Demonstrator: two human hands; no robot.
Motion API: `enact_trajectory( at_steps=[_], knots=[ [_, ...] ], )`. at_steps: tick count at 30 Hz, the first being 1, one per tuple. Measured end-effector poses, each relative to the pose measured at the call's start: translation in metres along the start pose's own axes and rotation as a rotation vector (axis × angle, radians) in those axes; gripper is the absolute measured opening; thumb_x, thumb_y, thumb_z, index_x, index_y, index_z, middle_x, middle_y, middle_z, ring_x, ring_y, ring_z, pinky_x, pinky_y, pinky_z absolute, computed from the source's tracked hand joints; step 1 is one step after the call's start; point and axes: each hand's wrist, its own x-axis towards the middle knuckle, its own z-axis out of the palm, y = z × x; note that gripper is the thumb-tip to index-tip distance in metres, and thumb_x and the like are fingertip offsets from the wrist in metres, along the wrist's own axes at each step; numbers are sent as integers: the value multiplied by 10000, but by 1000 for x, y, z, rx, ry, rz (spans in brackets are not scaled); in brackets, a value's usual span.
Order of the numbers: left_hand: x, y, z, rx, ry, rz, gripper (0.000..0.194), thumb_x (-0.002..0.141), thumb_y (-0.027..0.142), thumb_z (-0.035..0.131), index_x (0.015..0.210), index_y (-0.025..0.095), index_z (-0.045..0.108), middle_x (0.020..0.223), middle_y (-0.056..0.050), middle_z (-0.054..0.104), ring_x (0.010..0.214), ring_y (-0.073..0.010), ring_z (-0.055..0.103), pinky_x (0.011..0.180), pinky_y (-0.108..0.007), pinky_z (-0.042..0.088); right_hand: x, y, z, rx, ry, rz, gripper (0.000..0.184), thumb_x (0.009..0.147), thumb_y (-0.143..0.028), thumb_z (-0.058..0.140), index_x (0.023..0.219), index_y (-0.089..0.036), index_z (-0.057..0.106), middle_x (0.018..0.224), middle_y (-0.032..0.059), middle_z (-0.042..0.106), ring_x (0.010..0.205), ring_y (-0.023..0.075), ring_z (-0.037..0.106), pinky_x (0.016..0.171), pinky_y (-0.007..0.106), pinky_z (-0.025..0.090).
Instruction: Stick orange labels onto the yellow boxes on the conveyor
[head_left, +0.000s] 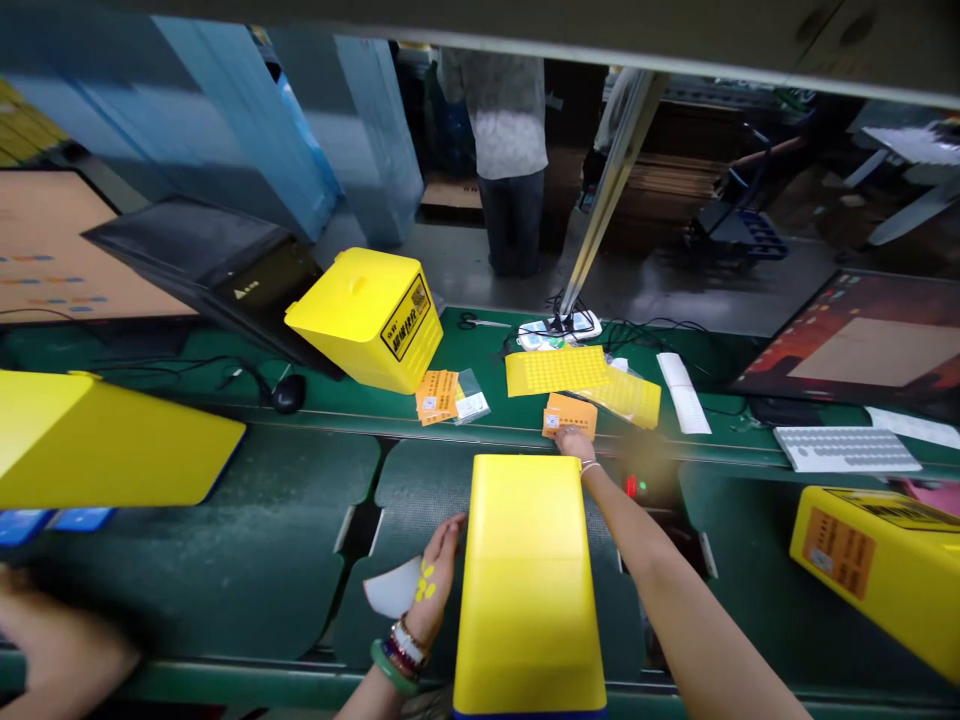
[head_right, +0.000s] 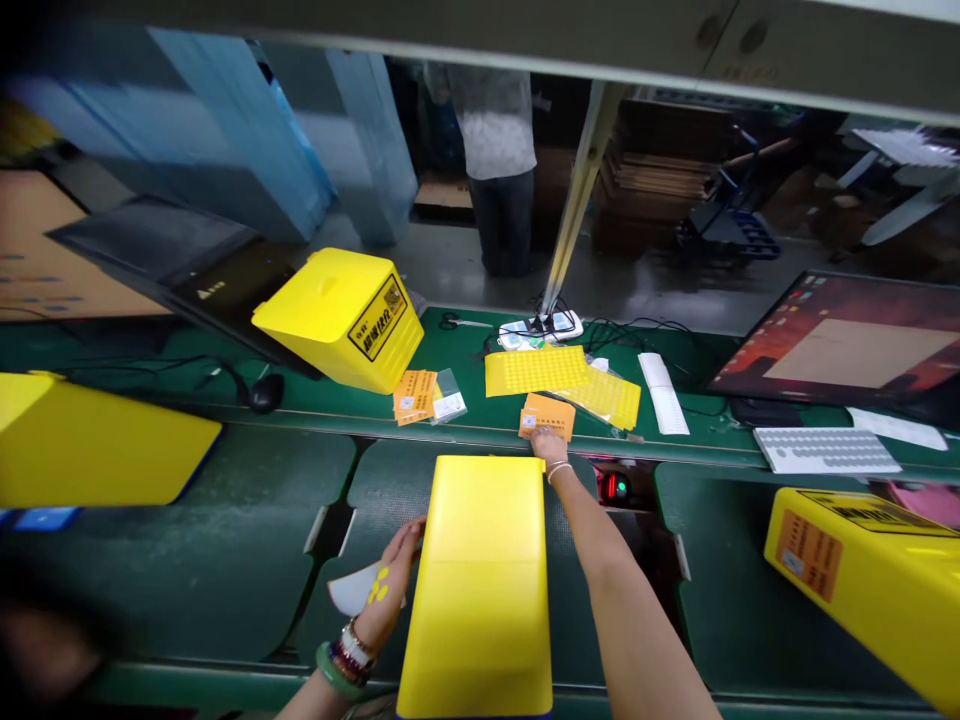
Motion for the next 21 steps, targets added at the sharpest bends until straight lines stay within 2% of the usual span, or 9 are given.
enact_trajectory(
  at_steps=[6, 10, 13, 17, 19, 21],
  knots=[
    [-3, 0, -14, -2, -12, -22, 625, 760, 681, 561, 1118, 175, 639, 1308, -141, 602, 1264, -310, 518, 1039, -433, 440, 4, 3, -11, -8, -58, -106, 258, 903, -190, 501, 1092, -126, 664, 1181, 179, 645, 1205, 273, 502, 912, 304, 436],
    [-5, -4, -14, -3, -31, -16, 610, 767, 666, 565, 1124, 176, 637, 1291, -138, 615, 1240, -303, 541, 1006, -411, 465, 5, 5, -17, 28, -50, -111, 195, 878, -182, 536, 981, -149, 698, 1103, 148, 675, 1109, 234, 563, 854, 259, 423],
    [-4, 2, -9, 6, -74, 36, 568, 790, 630, 565, 1109, 166, 642, 1245, -138, 642, 1208, -299, 563, 969, -395, 484, 2, 5, -25, 72, -2, -79, 212, 900, -229, 510, 899, -157, 709, 1008, 117, 699, 963, 190, 616, 772, 226, 415],
    [-8, 27, 2, 45, -71, 171, 446, 843, 542, 542, 1087, 183, 648, 1167, -110, 673, 1111, -272, 607, 940, -383, 485, -10, 10, -51, 127, 134, -12, 300, 935, -253, 417, 887, -155, 697, 873, 82, 705, 753, 147, 624, 646, 212, 406],
    [-15, 45, 8, 65, -29, 247, 402, 858, 508, 536, 1092, 199, 644, 1163, -95, 665, 1070, -256, 613, 919, -371, 483, -23, 11, -72, 139, 239, 11, 336, 946, -233, 359, 940, -140, 682, 897, 96, 700, 771, 160, 622, 651, 230, 420],
    [-26, 66, 15, 86, 4, 316, 364, 865, 485, 537, 1075, 207, 642, 1150, -89, 653, 1046, -244, 606, 898, -355, 476, -46, 5, -96, 143, 344, 15, 347, 956, -233, 332, 982, -130, 663, 971, 118, 688, 875, 183, 620, 728, 260, 445]
  ],
)
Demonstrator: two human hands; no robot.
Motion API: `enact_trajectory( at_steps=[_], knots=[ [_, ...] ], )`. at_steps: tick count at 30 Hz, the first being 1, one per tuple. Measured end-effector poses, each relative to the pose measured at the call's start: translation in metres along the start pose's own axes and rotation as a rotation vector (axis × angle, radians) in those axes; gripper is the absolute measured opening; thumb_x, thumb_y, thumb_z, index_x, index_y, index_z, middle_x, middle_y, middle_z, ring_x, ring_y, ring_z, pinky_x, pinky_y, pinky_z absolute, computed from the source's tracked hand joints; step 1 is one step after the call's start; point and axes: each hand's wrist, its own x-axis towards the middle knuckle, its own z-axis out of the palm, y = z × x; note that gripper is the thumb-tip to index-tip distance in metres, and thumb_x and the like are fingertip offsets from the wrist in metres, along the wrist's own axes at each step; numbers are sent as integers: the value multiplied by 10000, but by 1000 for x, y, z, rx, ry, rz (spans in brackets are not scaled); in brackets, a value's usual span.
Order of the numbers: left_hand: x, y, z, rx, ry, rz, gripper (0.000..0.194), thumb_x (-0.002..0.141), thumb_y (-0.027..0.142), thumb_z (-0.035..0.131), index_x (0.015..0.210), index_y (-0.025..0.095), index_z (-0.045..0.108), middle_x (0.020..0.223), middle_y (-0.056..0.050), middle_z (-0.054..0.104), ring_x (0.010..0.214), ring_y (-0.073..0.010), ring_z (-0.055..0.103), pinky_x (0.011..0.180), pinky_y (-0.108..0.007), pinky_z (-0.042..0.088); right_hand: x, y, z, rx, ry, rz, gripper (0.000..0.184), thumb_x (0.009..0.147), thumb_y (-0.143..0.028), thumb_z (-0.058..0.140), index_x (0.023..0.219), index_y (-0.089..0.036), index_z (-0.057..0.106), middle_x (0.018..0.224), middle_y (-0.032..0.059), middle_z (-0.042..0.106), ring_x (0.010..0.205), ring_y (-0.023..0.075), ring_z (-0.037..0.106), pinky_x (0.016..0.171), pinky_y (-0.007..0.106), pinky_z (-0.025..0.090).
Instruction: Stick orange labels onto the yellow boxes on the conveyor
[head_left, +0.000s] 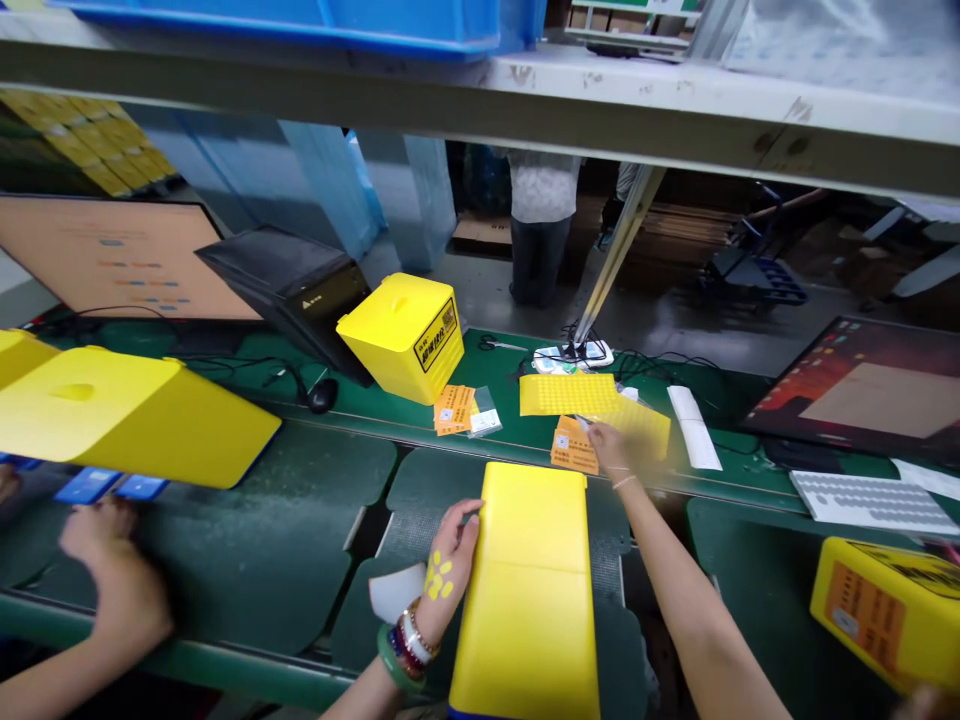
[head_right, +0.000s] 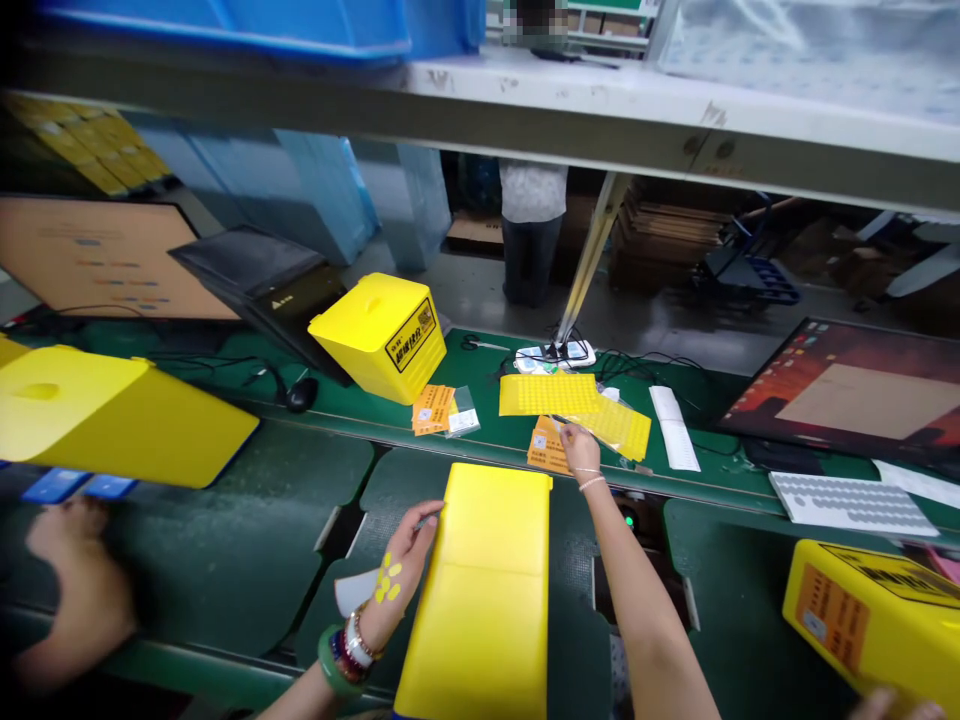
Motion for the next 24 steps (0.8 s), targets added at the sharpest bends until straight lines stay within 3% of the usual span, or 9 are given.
enact_trajectory(
  at_steps=[2, 5, 8, 10, 13, 17, 24],
  knots=[
    [-6, 25, 7, -5, -35, 42, 318, 880, 467, 532, 1038, 211, 634, 1098, -76, 647, 1001, -223, 600, 867, -332, 470, -27, -21, -28, 6, 123, -82, 308, 961, -251, 366, 966, -143, 655, 1007, 115, 678, 963, 200, 606, 826, 294, 450],
    [-18, 59, 19, -75, -182, 85, 266, 897, 444, 537, 999, 211, 613, 1019, -50, 633, 953, -193, 579, 841, -298, 452, -85, -70, -61, -21, 361, -413, 200, 945, -225, 460, 929, -180, 654, 942, 86, 686, 931, 207, 616, 860, 330, 456],
    [-31, 82, 24, -206, -255, 110, 236, 897, 426, 557, 929, 194, 585, 928, -31, 608, 882, -167, 553, 810, -278, 443, -141, -121, -76, -60, 478, -649, 147, 913, -135, 514, 945, -185, 649, 931, 82, 695, 945, 211, 627, 869, 340, 468],
    [-39, 87, 21, -284, -232, 104, 237, 908, 415, 546, 864, 183, 559, 856, -18, 578, 827, -151, 532, 787, -269, 438, -165, -145, -78, -29, 487, -711, 132, 905, -122, 535, 943, -186, 644, 931, 79, 700, 943, 212, 637, 866, 344, 481],
    [-51, 84, 8, -336, -206, 104, 236, 918, 396, 537, 846, 172, 559, 840, -17, 571, 834, -146, 527, 808, -265, 431, -182, -168, -74, 147, 433, -648, 129, 919, -136, 527, 952, -200, 634, 925, 63, 702, 894, 190, 654, 822, 326, 509],
    [-62, 70, -14, -287, -196, 153, 240, 924, 395, 524, 868, 168, 579, 836, -13, 575, 816, -140, 526, 777, -252, 429, -196, -192, -72, 468, 255, -527, 132, 938, -200, 522, 1018, -220, 624, 952, 45, 697, 881, 159, 664, 795, 286, 534],
    [-77, 58, -45, -34, -160, 290, 270, 943, 390, 473, 894, 184, 642, 867, -32, 652, 822, -163, 576, 769, -260, 434, -217, -223, -74, 581, 132, -390, 153, 919, -303, 550, 915, -223, 680, 883, 45, 720, 822, 183, 676, 775, 313, 531]
  ],
)
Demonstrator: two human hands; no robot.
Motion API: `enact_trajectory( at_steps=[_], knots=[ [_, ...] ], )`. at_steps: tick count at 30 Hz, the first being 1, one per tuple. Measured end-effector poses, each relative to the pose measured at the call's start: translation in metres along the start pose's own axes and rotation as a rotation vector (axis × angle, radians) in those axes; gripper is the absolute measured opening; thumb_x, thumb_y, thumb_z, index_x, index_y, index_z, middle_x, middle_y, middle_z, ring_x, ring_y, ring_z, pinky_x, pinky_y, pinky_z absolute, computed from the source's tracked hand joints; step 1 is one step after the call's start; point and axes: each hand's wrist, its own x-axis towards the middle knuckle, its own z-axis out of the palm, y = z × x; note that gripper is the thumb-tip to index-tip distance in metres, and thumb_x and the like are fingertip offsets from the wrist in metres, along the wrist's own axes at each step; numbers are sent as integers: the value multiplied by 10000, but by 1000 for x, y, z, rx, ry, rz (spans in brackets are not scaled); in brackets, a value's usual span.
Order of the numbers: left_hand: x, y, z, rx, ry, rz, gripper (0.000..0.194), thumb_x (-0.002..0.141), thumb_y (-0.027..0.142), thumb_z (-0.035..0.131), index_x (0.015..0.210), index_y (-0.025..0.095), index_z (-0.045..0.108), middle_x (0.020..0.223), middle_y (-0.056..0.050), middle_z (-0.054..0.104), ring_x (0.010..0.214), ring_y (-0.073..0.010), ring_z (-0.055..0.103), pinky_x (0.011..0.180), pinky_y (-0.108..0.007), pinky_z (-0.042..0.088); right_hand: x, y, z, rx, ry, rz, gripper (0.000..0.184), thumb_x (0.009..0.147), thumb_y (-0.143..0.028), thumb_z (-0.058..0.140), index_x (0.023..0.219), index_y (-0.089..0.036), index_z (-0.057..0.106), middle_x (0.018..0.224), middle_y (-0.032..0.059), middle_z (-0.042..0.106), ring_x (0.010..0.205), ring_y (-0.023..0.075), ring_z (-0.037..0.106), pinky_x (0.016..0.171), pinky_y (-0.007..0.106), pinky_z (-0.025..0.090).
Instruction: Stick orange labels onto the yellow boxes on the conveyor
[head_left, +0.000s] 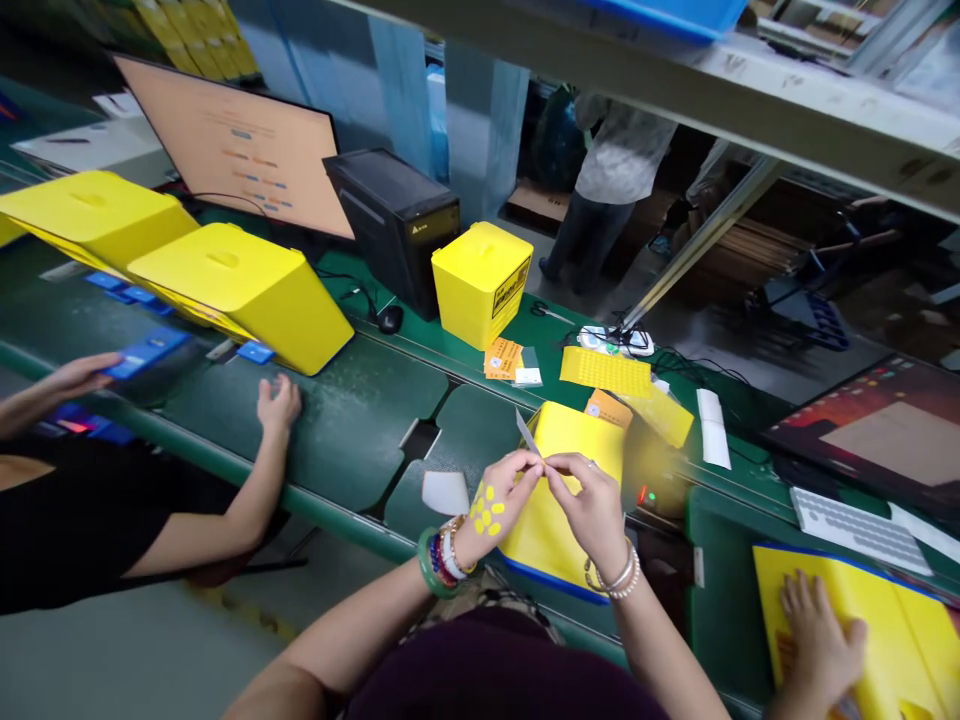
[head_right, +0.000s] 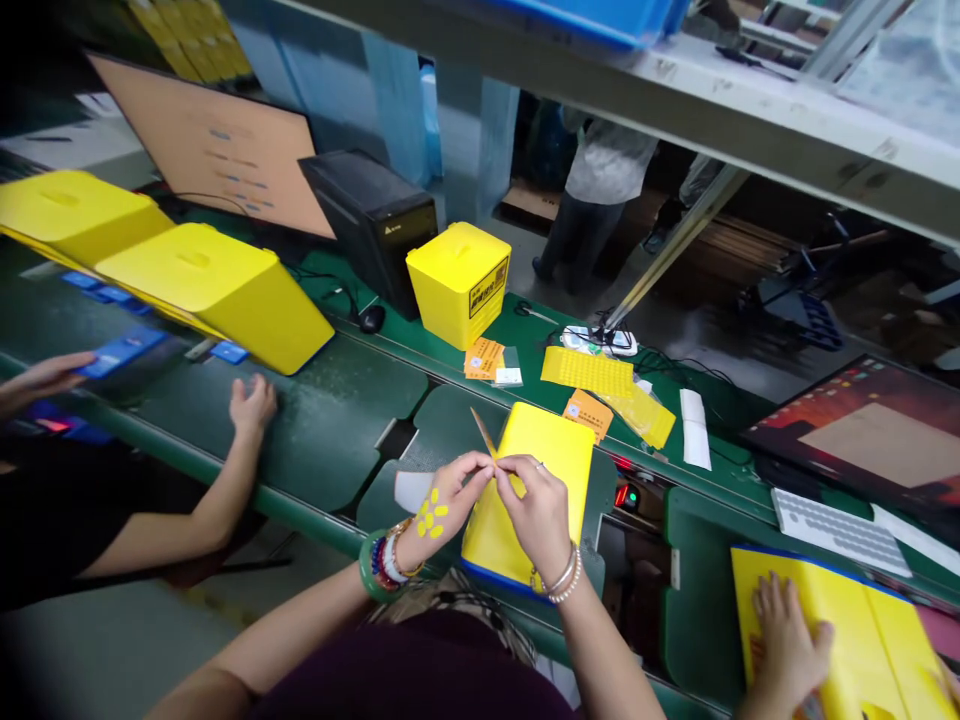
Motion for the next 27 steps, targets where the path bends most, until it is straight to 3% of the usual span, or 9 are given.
enact_trajectory(
  at_steps=[7, 10, 14, 16, 19, 22, 25, 27],
  knots=[
    [-16, 1, -23, 29, -35, 50, 255, 929, 377, 478, 897, 199, 659, 897, -48, 673, 871, -188, 602, 824, -289, 443, -3, -7, 21, 284, -113, 216, 214, 848, -402, 623, 869, -208, 711, 877, 49, 724, 824, 188, 677, 761, 317, 560],
    [-24, -27, -51, 15, -9, -43, 246, 908, 401, 507, 870, 196, 637, 846, -29, 650, 825, -175, 591, 766, -271, 446, 0, 7, 24, 311, -98, 264, 273, 841, -454, 618, 826, -194, 701, 842, 58, 717, 815, 193, 673, 788, 345, 556],
    [-44, -82, -103, -62, 247, -270, 246, 841, 418, 580, 771, 182, 577, 726, 3, 592, 701, -144, 541, 650, -240, 423, 7, 29, 16, 397, 124, 374, 348, 780, -528, 653, 762, -180, 662, 756, 55, 693, 724, 190, 666, 744, 378, 569],
    [-56, -98, -115, -129, 300, -319, 257, 819, 423, 600, 764, 173, 579, 747, -5, 609, 737, -151, 554, 694, -250, 441, 9, 28, 19, 371, 111, 380, 350, 767, -530, 662, 748, -180, 657, 750, 57, 689, 736, 192, 663, 744, 376, 567],
    [-64, -96, -108, -239, 233, -345, 282, 812, 443, 613, 811, 161, 617, 804, -31, 652, 789, -169, 586, 751, -279, 465, 5, 7, 45, 325, -154, 303, 303, 775, -465, 682, 902, -190, 682, 927, 74, 710, 889, 200, 664, 811, 358, 550],
    [-63, -77, -86, -298, 153, -314, 277, 807, 435, 631, 817, 158, 640, 830, -41, 666, 805, -176, 600, 764, -290, 473, -5, -17, 82, 328, -365, 222, 357, 756, -402, 721, 1057, -221, 659, 1033, 57, 697, 967, 193, 652, 829, 325, 533],
    [-62, -62, -75, -293, 71, -269, 254, 805, 418, 639, 822, 166, 656, 826, -35, 662, 810, -174, 600, 774, -287, 474, -13, -20, 104, 368, -332, 239, 229, 830, -415, 634, 897, -200, 672, 880, 35, 681, 833, 167, 646, 738, 283, 525],
    [-63, -64, -78, -270, 11, -264, 249, 815, 414, 630, 851, 170, 666, 834, -36, 668, 813, -174, 601, 786, -288, 472, -14, -13, 103, 421, -293, 289, 262, 861, -433, 579, 811, -188, 654, 784, 22, 656, 743, 155, 620, 687, 270, 510]
  ],
)
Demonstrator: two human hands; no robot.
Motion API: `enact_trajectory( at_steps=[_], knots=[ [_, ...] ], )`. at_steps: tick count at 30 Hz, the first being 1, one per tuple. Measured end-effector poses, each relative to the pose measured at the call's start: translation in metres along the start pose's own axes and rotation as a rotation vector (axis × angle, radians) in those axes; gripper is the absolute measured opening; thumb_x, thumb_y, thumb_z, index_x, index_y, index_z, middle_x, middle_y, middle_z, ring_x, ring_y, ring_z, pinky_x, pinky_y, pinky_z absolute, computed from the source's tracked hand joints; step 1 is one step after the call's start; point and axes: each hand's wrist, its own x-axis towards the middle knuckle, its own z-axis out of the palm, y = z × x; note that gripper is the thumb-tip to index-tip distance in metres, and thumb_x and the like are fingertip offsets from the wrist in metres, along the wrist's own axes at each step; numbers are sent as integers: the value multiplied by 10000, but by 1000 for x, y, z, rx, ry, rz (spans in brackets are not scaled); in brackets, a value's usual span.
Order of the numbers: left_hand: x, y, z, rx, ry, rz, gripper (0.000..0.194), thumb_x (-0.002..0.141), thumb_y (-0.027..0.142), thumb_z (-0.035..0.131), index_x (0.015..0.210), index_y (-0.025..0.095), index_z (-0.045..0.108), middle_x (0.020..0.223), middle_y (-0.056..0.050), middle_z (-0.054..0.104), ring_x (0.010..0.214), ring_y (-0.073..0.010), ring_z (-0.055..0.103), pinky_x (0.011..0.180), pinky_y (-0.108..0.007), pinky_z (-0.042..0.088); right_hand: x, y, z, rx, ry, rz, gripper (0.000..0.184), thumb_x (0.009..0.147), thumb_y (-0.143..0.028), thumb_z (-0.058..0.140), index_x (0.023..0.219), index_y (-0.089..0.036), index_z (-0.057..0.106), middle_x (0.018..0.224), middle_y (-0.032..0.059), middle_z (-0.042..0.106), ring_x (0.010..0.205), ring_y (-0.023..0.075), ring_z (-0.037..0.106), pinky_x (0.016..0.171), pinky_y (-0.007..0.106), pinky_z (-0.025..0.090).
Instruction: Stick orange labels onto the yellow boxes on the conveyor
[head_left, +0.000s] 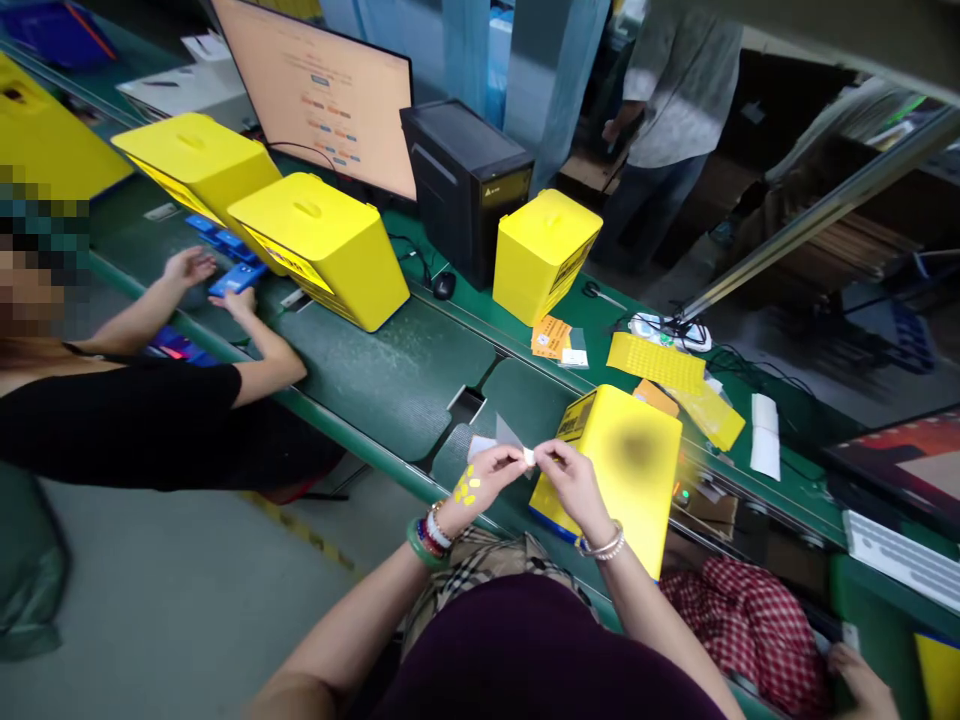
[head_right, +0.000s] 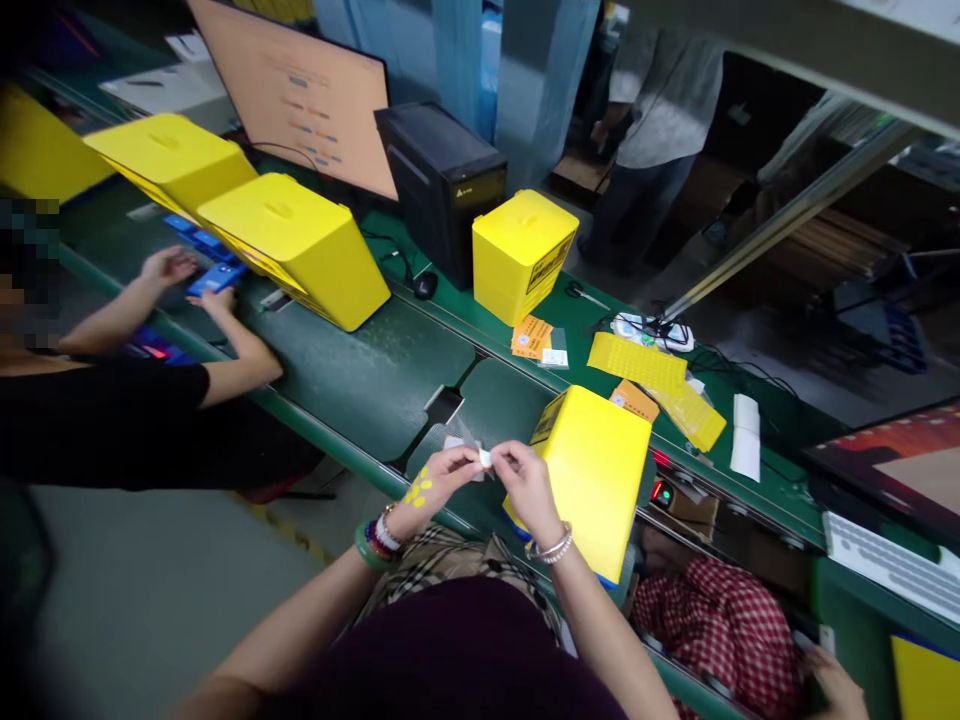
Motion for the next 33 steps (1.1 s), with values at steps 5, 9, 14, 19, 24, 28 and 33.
enact_trajectory(
  at_steps=[5, 9, 14, 19, 24, 28, 33],
  knots=[
    [5, -48, -41, 112, 125, -36, 259, 797, 430, 605, 775, 172, 620, 821, -24, 641, 784, -166, 573, 751, -272, 449, 5, 9, -47, 7, 203, 74, 316, 826, -492, 596, 790, -181, 640, 741, 36, 656, 713, 177, 609, 677, 305, 515],
    [11, -105, -74, 313, 343, -208, 226, 762, 390, 552, 698, 175, 576, 704, 0, 582, 726, -163, 536, 721, -274, 431, 4, 8, -85, 16, 432, 82, 306, 767, -490, 652, 752, -184, 643, 712, 36, 654, 677, 180, 610, 660, 324, 525],
    [13, -144, -87, 416, 477, -352, 137, 687, 294, 609, 641, 186, 539, 638, -10, 565, 751, -212, 564, 815, -366, 444, -9, -2, -114, 144, 611, 53, 256, 743, -410, 723, 815, -173, 655, 761, 17, 653, 699, 148, 614, 693, 298, 519],
    [14, -111, -56, 417, 549, -297, 360, 761, 369, 634, 1040, 145, 594, 1104, -152, 636, 1148, -300, 545, 1020, -442, 385, -31, -14, -105, 17, 650, -26, 203, 809, -379, 681, 867, -185, 662, 822, 36, 670, 738, 161, 628, 703, 307, 524],
    [12, -12, 28, -327, 54, -173, 535, 919, 524, 461, 1367, 232, 462, 1386, -126, 535, 1250, -263, 533, 1019, -420, 446, -41, -24, -49, -329, 395, -204, 168, 924, -311, 532, 875, -237, 674, 889, 70, 694, 840, 205, 640, 764, 359, 535],
    [13, 36, 71, -547, -19, -211, 435, 919, 474, 511, 1231, 181, 592, 1301, -108, 617, 1212, -267, 560, 1002, -401, 478, -40, -19, -36, -326, 164, -296, 156, 919, -248, 552, 1018, -267, 672, 1011, 56, 687, 965, 206, 627, 865, 373, 525],
    [25, 41, 82, -532, 25, -350, 449, 891, 453, 569, 1246, 181, 596, 1286, -108, 633, 1188, -300, 583, 954, -436, 522, -47, 4, -83, -196, 444, -117, 294, 842, -334, 670, 1125, -259, 639, 1114, 72, 656, 1060, 228, 598, 901, 392, 505]
  ],
)
